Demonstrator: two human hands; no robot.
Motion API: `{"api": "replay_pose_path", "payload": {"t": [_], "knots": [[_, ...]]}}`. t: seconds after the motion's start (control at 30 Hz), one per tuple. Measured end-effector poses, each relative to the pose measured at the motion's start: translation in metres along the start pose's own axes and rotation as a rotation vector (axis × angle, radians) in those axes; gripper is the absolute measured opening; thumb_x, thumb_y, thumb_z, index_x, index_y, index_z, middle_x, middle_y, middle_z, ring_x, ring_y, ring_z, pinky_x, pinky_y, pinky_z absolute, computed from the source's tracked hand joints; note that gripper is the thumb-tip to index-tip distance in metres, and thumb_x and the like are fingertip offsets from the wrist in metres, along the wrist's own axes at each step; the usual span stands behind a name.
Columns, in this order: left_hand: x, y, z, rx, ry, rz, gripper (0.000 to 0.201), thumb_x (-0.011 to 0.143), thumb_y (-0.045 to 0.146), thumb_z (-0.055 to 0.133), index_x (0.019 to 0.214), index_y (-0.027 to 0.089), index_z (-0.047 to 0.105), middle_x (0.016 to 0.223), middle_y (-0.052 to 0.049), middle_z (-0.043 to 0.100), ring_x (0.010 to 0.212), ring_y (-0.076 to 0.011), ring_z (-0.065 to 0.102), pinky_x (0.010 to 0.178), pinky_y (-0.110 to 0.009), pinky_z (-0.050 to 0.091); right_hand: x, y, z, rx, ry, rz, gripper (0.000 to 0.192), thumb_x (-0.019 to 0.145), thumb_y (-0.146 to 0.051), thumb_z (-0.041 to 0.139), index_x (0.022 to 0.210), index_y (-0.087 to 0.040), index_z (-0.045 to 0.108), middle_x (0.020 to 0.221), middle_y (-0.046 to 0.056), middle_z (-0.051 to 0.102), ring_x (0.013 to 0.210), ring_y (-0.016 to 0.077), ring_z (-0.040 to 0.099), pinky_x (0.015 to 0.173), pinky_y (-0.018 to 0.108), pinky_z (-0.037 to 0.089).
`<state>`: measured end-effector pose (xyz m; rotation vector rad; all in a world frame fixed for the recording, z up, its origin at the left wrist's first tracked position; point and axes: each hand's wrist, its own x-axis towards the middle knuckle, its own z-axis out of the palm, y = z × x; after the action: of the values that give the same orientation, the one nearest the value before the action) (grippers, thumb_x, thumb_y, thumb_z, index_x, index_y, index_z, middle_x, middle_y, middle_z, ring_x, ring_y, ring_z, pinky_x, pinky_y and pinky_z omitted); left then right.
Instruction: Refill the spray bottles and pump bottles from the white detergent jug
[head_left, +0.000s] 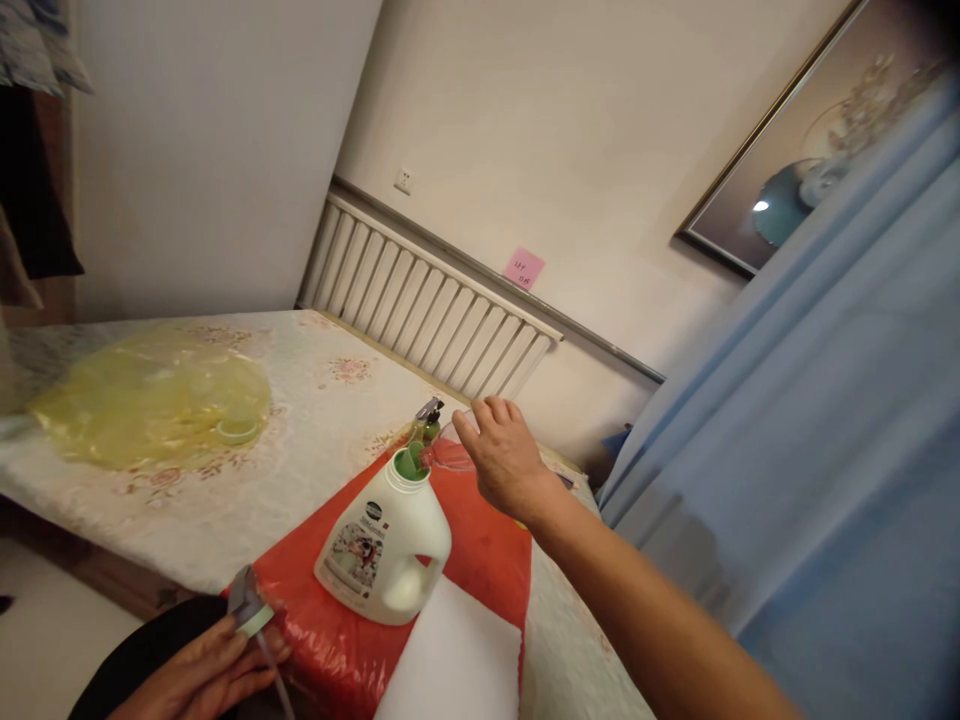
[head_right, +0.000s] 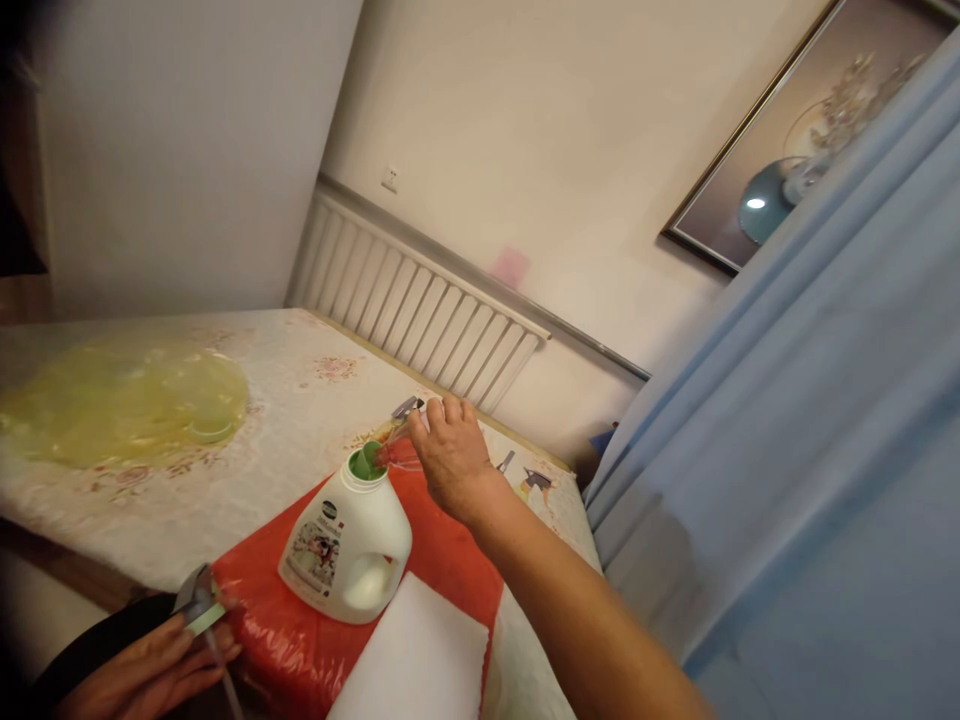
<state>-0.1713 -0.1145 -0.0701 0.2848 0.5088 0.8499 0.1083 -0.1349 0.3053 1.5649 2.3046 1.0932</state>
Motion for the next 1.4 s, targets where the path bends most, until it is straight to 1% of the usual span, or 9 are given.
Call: {"api": "replay_pose_path", "payload": {"t": [0.13, 0.43, 0.5, 0.6, 0.67, 0.83, 1.03, 1.2, 1.4], "knots": [[0.0, 0.003, 0.002, 0.022, 0.004, -0.049, 0.056, 0.068, 0.019, 0.082, 0.122, 0.021, 0.067, 0.113, -0.016, 0.074, 0.113, -0.0455, 0.062, 0.096, -0.057, 0.053, 0.003, 0.0, -0.004, -0.005, 0.014, -0.028, 0.055, 0.074, -0.012, 0.059, 0.128, -0.01, 0.051, 0.118, 0.02, 0.055, 0.107, 0.0335, 0.044, 0.097, 0.05, 0.033], [-0.002, 0.002, 0.001, 0.029, -0.01, -0.049, 0.06, 0.069, 0.022, 0.081, 0.127, 0.021, 0.064, 0.116, -0.016, 0.073, 0.113, -0.0451, 0.062, 0.097, -0.056, 0.053, 0.006, -0.003, -0.007, -0.036, 0.054, -0.06, 0.043, 0.087, -0.013, 0.052, 0.13, -0.013, 0.051, 0.128, 0.019, 0.053, 0.119, 0.034, 0.042, 0.108, 0.056, 0.025], [-0.002, 0.002, -0.001, 0.031, -0.021, -0.048, 0.055, 0.072, 0.022, 0.08, 0.125, 0.022, 0.066, 0.117, -0.015, 0.073, 0.113, -0.044, 0.062, 0.096, -0.055, 0.054, 0.006, -0.004, -0.008, -0.045, 0.062, -0.071, 0.041, 0.088, -0.012, 0.05, 0.13, -0.013, 0.051, 0.128, 0.019, 0.054, 0.12, 0.0337, 0.043, 0.108, 0.057, 0.026], [-0.003, 0.0, -0.003, 0.042, -0.073, -0.042, 0.037, 0.077, 0.025, 0.077, 0.114, 0.022, 0.072, 0.118, -0.013, 0.073, 0.112, -0.0419, 0.064, 0.095, -0.054, 0.055, 0.007, -0.005, -0.008, -0.053, 0.073, -0.084, 0.041, 0.089, -0.012, 0.05, 0.13, -0.013, 0.051, 0.127, 0.019, 0.054, 0.121, 0.0342, 0.043, 0.108, 0.058, 0.027], [-0.003, -0.001, -0.004, 0.056, -0.1, -0.038, 0.032, 0.08, 0.026, 0.075, 0.111, 0.022, 0.074, 0.119, -0.012, 0.073, 0.111, -0.0411, 0.065, 0.095, -0.053, 0.055, 0.008, -0.005, -0.007, -0.06, 0.082, -0.091, 0.04, 0.09, -0.012, 0.049, 0.13, -0.012, 0.05, 0.128, 0.019, 0.054, 0.122, 0.0342, 0.042, 0.109, 0.058, 0.027], [-0.004, -0.003, -0.007, 0.06, -0.1, -0.04, 0.029, 0.083, 0.028, 0.071, 0.112, 0.023, 0.074, 0.121, -0.01, 0.072, 0.111, -0.0387, 0.065, 0.095, -0.05, 0.055, 0.009, -0.005, -0.004, -0.066, 0.102, -0.111, 0.039, 0.09, -0.013, 0.05, 0.129, -0.01, 0.051, 0.129, 0.02, 0.053, 0.124, 0.0359, 0.041, 0.108, 0.059, 0.028], [-0.006, -0.002, -0.003, 0.042, -0.062, -0.033, 0.034, 0.077, 0.03, 0.076, 0.111, 0.024, 0.074, 0.119, -0.01, 0.073, 0.114, -0.0417, 0.063, 0.095, -0.051, 0.055, 0.01, -0.006, -0.006, -0.045, 0.103, -0.111, 0.039, 0.091, -0.012, 0.05, 0.13, -0.01, 0.05, 0.13, 0.02, 0.052, 0.125, 0.0351, 0.041, 0.109, 0.058, 0.027], [-0.008, -0.003, -0.001, 0.01, -0.066, -0.029, 0.041, 0.08, 0.034, 0.073, 0.12, 0.025, 0.068, 0.117, -0.01, 0.074, 0.116, -0.0422, 0.061, 0.092, -0.052, 0.056, 0.01, -0.007, -0.007, -0.029, 0.085, -0.11, 0.04, 0.09, -0.013, 0.052, 0.13, -0.012, 0.049, 0.132, 0.02, 0.051, 0.126, 0.0337, 0.04, 0.11, 0.058, 0.025], [-0.013, -0.003, 0.004, 0.045, -0.099, -0.015, 0.029, 0.083, 0.037, 0.071, 0.106, 0.021, 0.075, 0.114, -0.012, 0.075, 0.114, -0.0393, 0.064, 0.095, -0.049, 0.055, 0.011, -0.009, -0.008, -0.063, 0.106, -0.099, 0.032, 0.094, -0.014, 0.044, 0.125, -0.012, 0.053, 0.121, 0.016, 0.056, 0.119, 0.0326, 0.045, 0.109, 0.056, 0.028]]}}
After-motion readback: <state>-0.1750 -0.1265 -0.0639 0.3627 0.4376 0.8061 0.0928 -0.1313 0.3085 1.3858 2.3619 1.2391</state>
